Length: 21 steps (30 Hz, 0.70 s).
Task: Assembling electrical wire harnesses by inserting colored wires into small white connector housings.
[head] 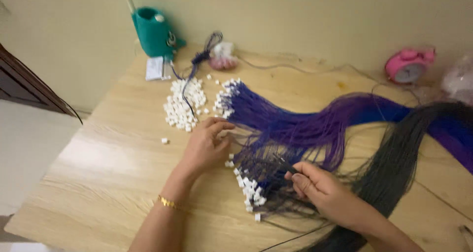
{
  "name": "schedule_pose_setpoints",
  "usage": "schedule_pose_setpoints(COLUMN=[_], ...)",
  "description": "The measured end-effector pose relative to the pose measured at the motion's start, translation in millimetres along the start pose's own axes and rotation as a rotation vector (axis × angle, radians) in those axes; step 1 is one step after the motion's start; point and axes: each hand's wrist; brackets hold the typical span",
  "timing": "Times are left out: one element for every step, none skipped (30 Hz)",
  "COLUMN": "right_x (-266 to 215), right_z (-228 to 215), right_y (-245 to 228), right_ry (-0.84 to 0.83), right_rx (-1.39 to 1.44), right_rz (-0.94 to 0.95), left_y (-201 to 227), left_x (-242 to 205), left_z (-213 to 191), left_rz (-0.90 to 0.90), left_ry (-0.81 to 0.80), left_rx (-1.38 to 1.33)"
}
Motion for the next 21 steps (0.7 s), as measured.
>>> schedule_pose_setpoints(right_x=[6.2,11.7,14.5,17.8,20.1,22.5,24.0,26.7,28.1,29.9,32.6,35.6,33.2,29.4,24.6,20.5,13.2,6.2,2.5,-1.0,-3.4], right_z=[-0.7,-2.6,-2.4,-1.9,-0.3,1.7,4.5,7.4,10.0,12.1,12.0,11.7,14.1,12.3,9.7,5.9,1.1,-4.2,-11.9,-15.2,-19.6], right_y=[3.0,-2.9,-7.2,-10.8,-12.4,-13.3,-13.1,-9.0,-5.1,-0.6,16.1,34.1,54.5,41.9,30.0,18.1,7.0,-5.2,-19.6,-22.5,-26.2], right_ry=[0.041,0.044,0.044,0.045,0.039,0.041,0.041,0.033,0.041,0.050,0.046,0.082,0.117,0.113,0.141,0.170,0.182,0.182,0.188,0.206,0.226], right_rx=[-0.030,-0.034,-0.145,-0.256,-0.254,-0.256,-0.256,-0.254,-0.282,-0.310,-0.302,-0.373,-0.437,-0.423,-0.307,-0.192,-0.182,-0.050,0.076,0.079,0.263], right_rz=[-0.019,-0.036,0.025,0.087,0.085,0.064,0.044,0.043,0.031,0.020,0.030,-0.094,-0.206,-0.181,-0.127,-0.072,-0.051,-0.038,-0.038,-0.029,-0.034], left_y=[9.1,24.2,38.9,52.7,56.3,59.2,61.9,66.5,71.8,76.7,87.5,97.4,107.5,105.8,104.4,103.0,105.3,108.5,111.4,116.2,120.9], left_x=[1.0,5.7,6.3,6.6,6.9,7.0,5.4,0.6,-3.7,-7.4,-9.9,-11.8,-16.6,-16.6,-16.5,-15.5,-27.0,-37.8,-45.2,-61.0,-76.8], left_z=[-1.6,-1.3,0.1,1.9,11.5,21.5,32.1,46.7,61.8,77.8,76.9,76.9,78.7,71.5,65.7,60.4,61.6,61.7,60.3,73.0,85.4], left_rz=[0.073,0.087,0.012,-0.063,-0.067,-0.072,-0.080,-0.085,-0.105,-0.125,-0.138,-0.082,-0.036,-0.058,0.029,0.116,0.108,0.131,0.168,0.174,0.046], left_ry=[0.016,0.024,0.054,0.084,0.087,0.028,-0.032,-0.027,-0.116,-0.205,-0.211,-0.198,-0.195,-0.210,-0.131,-0.053,-0.074,-0.053,-0.026,-0.042,-0.289], left_rx=[0.017,0.026,-0.022,-0.071,-0.067,-0.393,-0.719,-0.714,-0.702,-0.689,-0.691,-0.578,-0.471,-0.481,-0.405,-0.328,-0.341,-0.156,0.032,0.021,0.124])
Point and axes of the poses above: each hand's wrist, its own x-axis towards the middle knuckle, its own z-axis out of the palm, y = z × x, and after that the axes turned 9 degrees about -x, right-handed
